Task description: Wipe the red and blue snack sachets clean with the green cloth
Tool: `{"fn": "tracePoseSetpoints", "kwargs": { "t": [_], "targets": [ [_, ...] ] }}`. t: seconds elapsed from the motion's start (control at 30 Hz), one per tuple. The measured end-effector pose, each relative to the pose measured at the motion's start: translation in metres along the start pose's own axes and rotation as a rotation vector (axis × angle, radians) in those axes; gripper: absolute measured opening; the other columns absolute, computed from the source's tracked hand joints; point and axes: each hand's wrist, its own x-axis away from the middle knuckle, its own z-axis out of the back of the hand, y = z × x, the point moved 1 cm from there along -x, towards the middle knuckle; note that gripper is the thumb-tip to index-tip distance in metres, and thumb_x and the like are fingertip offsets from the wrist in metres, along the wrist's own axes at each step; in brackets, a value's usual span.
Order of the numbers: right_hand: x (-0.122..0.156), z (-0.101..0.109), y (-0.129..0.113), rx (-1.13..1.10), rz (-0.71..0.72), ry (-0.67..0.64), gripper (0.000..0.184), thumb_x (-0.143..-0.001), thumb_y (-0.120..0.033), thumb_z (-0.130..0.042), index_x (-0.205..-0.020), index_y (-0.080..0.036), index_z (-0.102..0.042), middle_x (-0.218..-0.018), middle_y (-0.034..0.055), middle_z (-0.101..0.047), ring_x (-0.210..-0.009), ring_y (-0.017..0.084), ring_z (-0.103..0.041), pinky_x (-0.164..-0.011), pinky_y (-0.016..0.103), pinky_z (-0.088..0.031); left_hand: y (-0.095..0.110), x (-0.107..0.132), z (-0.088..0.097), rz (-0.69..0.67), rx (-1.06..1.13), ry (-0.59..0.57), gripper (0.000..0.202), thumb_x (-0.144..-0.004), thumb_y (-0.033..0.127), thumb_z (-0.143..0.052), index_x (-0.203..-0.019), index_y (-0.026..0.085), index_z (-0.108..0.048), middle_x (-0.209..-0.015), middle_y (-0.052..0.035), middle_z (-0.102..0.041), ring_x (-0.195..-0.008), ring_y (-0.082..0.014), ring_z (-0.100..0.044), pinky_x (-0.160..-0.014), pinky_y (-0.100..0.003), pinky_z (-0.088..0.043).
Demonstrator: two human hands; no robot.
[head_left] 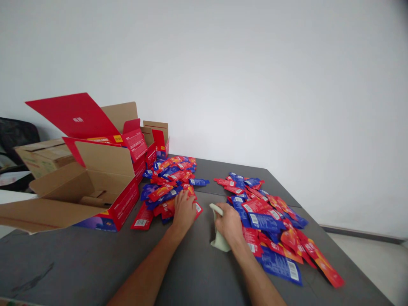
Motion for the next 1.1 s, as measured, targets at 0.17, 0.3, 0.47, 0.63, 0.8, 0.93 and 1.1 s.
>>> {"fn": "tracePoseSetpoints", "kwargs": {
  "t": [0.17,0.3,0.47,0.63,0.8,0.93,1.1],
  "targets": [
    [0.004,0.024,0.002,0.043,-0.062,0.029,0.024,-0.086,-0.018,-0.054,-0.099,-0.025,-0.073,-0.095,0.0053,-0.074,-0.086,0.021,-0.069,-0.075,0.025,-0.045,0.035,0.007,-0.006,-0.076,0.117,-0.111,0.036,-0.091,0.024,-0.048,-0.122,0.019,-0.066,-0.135,-0.0135,-0.058,-0.127,-0.0274,-0.049,-0.109,-0.044,-0.035],
    [0.017,0.051,0.022,0.082,-0.134,0.078,0.023,-0.089,-0.024,-0.052,-0.098,-0.024,-0.074,-0.095,0.006,-0.075,-0.085,0.02,-0.069,-0.073,0.025,-0.045,0.078,0.012,-0.005,-0.162,0.186,-0.173,0.041,-0.093,0.03,-0.046,-0.131,0.021,-0.059,-0.142,-0.0126,-0.053,-0.132,-0.0283,-0.046,-0.109,-0.045,-0.035],
    [0.036,0.079,0.06,0.119,-0.277,0.182,0.03,-0.088,-0.032,-0.051,-0.108,-0.023,-0.073,-0.104,0.0079,-0.075,-0.091,0.025,-0.07,-0.075,0.03,-0.048,0.142,0.011,-0.013,-0.271,0.344,-0.246,0.052,-0.091,0.036,-0.048,-0.141,0.023,-0.05,-0.151,-0.0137,-0.042,-0.138,-0.0305,-0.038,-0.114,-0.046,-0.03],
    [0.046,0.097,0.09,0.162,-0.397,0.205,0.032,-0.086,-0.032,-0.05,-0.105,-0.024,-0.074,-0.098,0.0087,-0.076,-0.087,0.026,-0.071,-0.069,0.032,-0.049,0.185,0.011,-0.041,-0.423,0.441,-0.437,0.072,-0.081,0.039,-0.061,-0.149,0.03,-0.04,-0.164,-0.0073,-0.019,-0.149,-0.0378,-0.013,-0.119,-0.056,-0.014],
    [0.051,0.097,0.106,0.156,-0.406,0.191,0.035,-0.085,-0.031,-0.048,-0.106,-0.024,-0.075,-0.095,0.009,-0.076,-0.086,0.027,-0.071,-0.071,0.033,-0.049,0.189,0.015,-0.066,-0.521,0.366,-0.59,0.078,-0.075,0.046,-0.067,-0.148,0.038,-0.04,-0.165,-0.005,-0.017,-0.149,-0.0439,-0.002,-0.113,-0.07,0.0],
    [0.05,0.091,0.11,0.148,-0.405,0.191,0.034,-0.085,-0.033,-0.049,-0.106,-0.023,-0.074,-0.098,0.009,-0.076,-0.086,0.027,-0.071,-0.071,0.034,-0.049,0.181,0.017,-0.071,-0.493,0.377,-0.587,0.065,-0.083,0.047,-0.059,-0.146,0.038,-0.044,-0.162,-0.0063,-0.026,-0.149,-0.042,-0.01,-0.113,-0.071,-0.003],
    [0.044,0.085,0.1,0.122,-0.38,0.185,0.034,-0.087,-0.034,-0.049,-0.107,-0.023,-0.074,-0.1,0.0097,-0.075,-0.089,0.028,-0.071,-0.073,0.035,-0.05,0.167,0.019,-0.064,-0.477,0.433,-0.55,0.055,-0.09,0.038,-0.051,-0.143,0.029,-0.048,-0.156,-0.0087,-0.038,-0.147,-0.0356,-0.021,-0.117,-0.064,-0.013]
  ]
}}
